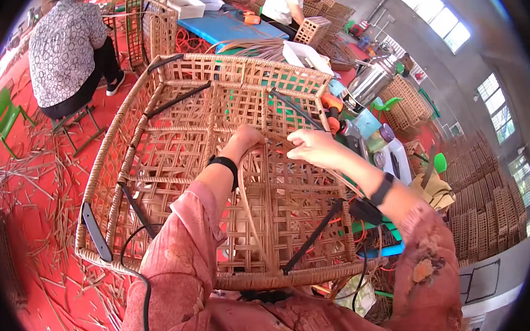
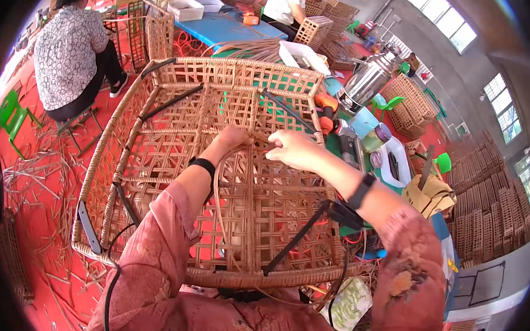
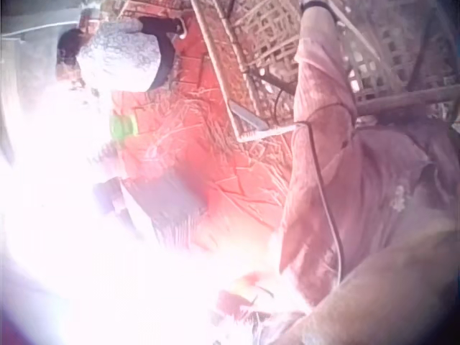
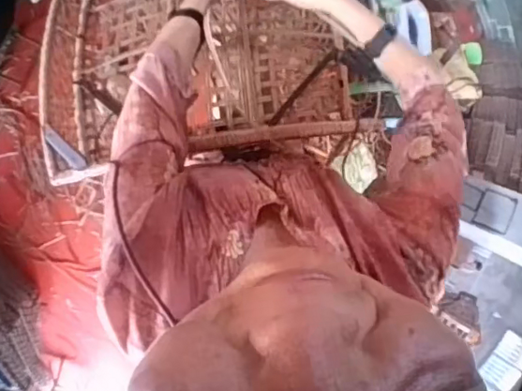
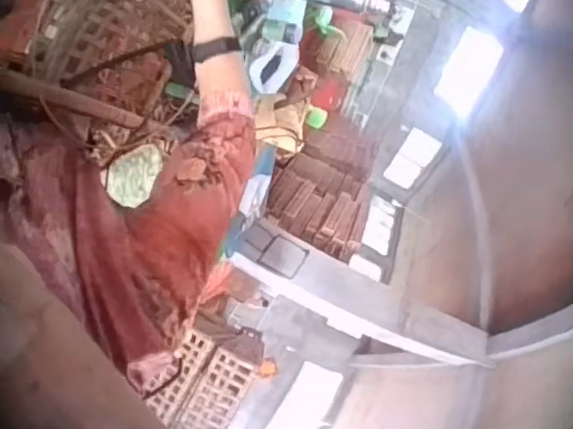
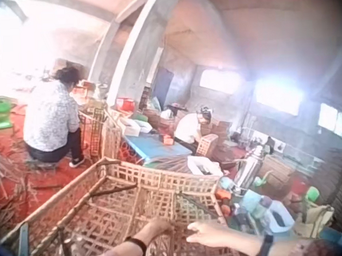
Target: Weaving and assembling a large bamboo or wicker furniture basket using strips.
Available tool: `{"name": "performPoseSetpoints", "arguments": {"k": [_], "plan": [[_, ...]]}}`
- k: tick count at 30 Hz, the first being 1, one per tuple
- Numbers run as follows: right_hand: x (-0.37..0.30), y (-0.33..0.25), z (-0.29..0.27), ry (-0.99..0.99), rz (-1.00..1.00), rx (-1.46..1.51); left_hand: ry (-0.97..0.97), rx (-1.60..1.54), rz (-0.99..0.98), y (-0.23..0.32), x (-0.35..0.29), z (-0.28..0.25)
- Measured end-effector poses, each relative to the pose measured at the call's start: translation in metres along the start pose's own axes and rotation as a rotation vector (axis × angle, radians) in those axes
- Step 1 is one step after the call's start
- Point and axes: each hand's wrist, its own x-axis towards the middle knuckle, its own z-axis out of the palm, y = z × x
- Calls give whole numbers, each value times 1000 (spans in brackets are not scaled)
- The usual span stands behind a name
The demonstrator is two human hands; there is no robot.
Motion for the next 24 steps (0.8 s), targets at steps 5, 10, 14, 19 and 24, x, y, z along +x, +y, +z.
{"name": "performPoseSetpoints", "arguments": {"k": [5,10,14,19,24], "plan": [[47,66,54,48,136,-390,33,-3,119,-8,1,-3],[53,111,82,269,30,-386,32,-303,-29,-2,-4,0],[42,144,68,224,50,-60,-14,-441,-42,-3,-7,1],[-22,166,-53,804,651,-570,-3,-246,27,-13,-2,-1],[-4,114,-109,965,106,-392,-51,-334,-48,-7,-4,0]]}}
